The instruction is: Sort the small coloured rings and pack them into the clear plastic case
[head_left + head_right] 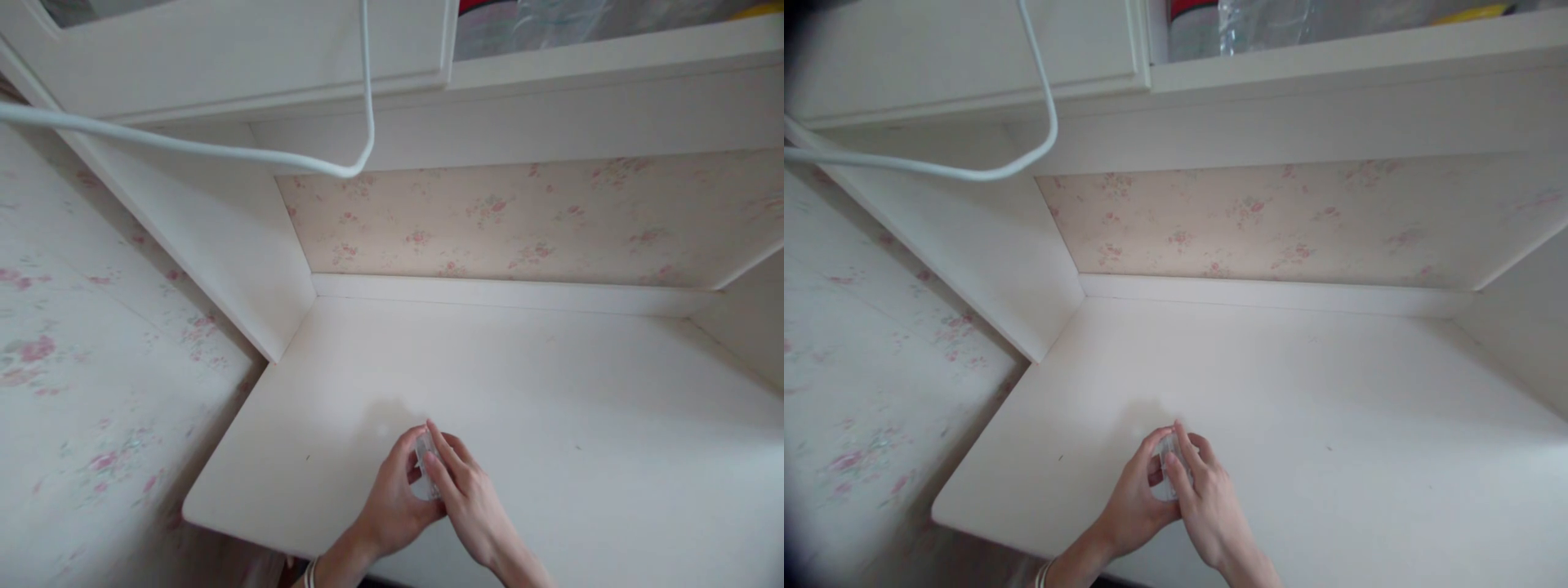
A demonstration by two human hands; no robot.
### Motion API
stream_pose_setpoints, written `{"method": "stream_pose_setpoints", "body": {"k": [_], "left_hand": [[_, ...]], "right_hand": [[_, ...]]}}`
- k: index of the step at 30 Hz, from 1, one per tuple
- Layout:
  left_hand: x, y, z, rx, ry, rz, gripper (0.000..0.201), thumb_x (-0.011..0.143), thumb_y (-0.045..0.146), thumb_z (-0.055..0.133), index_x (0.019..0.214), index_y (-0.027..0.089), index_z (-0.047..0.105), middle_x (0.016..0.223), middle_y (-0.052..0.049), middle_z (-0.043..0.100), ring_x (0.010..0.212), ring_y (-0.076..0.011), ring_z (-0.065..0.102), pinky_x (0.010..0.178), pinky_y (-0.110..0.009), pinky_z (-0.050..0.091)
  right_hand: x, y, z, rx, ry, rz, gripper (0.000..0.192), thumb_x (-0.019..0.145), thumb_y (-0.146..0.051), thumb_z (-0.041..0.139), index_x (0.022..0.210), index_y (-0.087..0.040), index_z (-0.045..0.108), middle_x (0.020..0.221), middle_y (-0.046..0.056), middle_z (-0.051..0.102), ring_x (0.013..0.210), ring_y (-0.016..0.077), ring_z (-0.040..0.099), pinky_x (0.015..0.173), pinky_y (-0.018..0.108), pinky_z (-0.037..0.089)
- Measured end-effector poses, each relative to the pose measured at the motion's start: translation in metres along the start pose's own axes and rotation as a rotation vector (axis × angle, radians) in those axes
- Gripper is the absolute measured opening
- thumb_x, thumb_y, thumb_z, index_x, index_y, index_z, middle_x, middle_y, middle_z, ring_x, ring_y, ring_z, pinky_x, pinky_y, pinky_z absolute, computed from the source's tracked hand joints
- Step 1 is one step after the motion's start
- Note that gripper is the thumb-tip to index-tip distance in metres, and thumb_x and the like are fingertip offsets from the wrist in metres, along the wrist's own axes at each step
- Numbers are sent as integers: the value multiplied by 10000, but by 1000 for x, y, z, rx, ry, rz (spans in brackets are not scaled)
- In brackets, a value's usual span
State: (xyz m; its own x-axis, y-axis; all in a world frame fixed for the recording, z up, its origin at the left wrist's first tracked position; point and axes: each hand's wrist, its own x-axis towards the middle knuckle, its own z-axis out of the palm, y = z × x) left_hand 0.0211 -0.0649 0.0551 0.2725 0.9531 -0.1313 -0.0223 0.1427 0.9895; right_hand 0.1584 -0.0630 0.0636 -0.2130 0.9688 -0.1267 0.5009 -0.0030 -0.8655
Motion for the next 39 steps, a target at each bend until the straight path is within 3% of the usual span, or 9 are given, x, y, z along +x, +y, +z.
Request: {"method": "stream_pose_setpoints", "body": {"k": [10,17,24,31,37,39], "left_hand": [[-13,-5,-30,-146,-50,-23,802,599,94,761,1279,196,348,1282,-145,497,1118,-252,547,918,-384,485],[-10,3,-47,-156,-131,-36,799,602,96,759,1275,199,340,1275,-148,498,1100,-256,557,891,-375,494],[-18,-1,-54,-146,-223,-134,835,595,146,779,1291,189,319,1207,-151,541,1008,-262,601,807,-352,522],[-22,-1,-58,-113,-203,-127,773,604,218,787,1251,173,366,1137,-132,578,972,-259,603,841,-367,498],[-15,6,-67,-112,-135,-54,730,651,222,757,1262,194,359,1191,-128,540,1016,-243,578,872,-372,478],[-11,4,-70,-116,-111,-68,768,641,200,761,1281,214,337,1226,-134,513,1008,-239,582,853,-372,486]], "right_hand": [[2,-11,28,-142,-12,-18,491,937,-456,281,1388,-280,365,1284,71,492,1070,187,563,908,286,440],[4,-24,36,-192,24,8,479,943,-450,263,1398,-320,330,1261,60,510,995,175,598,853,279,466],[-7,-14,42,-129,-10,114,522,903,-510,343,1375,-292,392,1287,64,514,1069,204,577,909,287,447],[-12,1,46,-18,-195,70,629,833,-492,499,1401,-283,330,1361,78,457,1149,243,529,926,305,446],[2,-19,34,65,-134,16,490,882,-468,434,1353,-335,403,1373,25,448,1228,230,447,1024,355,349],[7,-23,26,122,-106,43,466,900,-468,387,1346,-336,412,1354,20,465,1204,227,464,996,370,379]]}}
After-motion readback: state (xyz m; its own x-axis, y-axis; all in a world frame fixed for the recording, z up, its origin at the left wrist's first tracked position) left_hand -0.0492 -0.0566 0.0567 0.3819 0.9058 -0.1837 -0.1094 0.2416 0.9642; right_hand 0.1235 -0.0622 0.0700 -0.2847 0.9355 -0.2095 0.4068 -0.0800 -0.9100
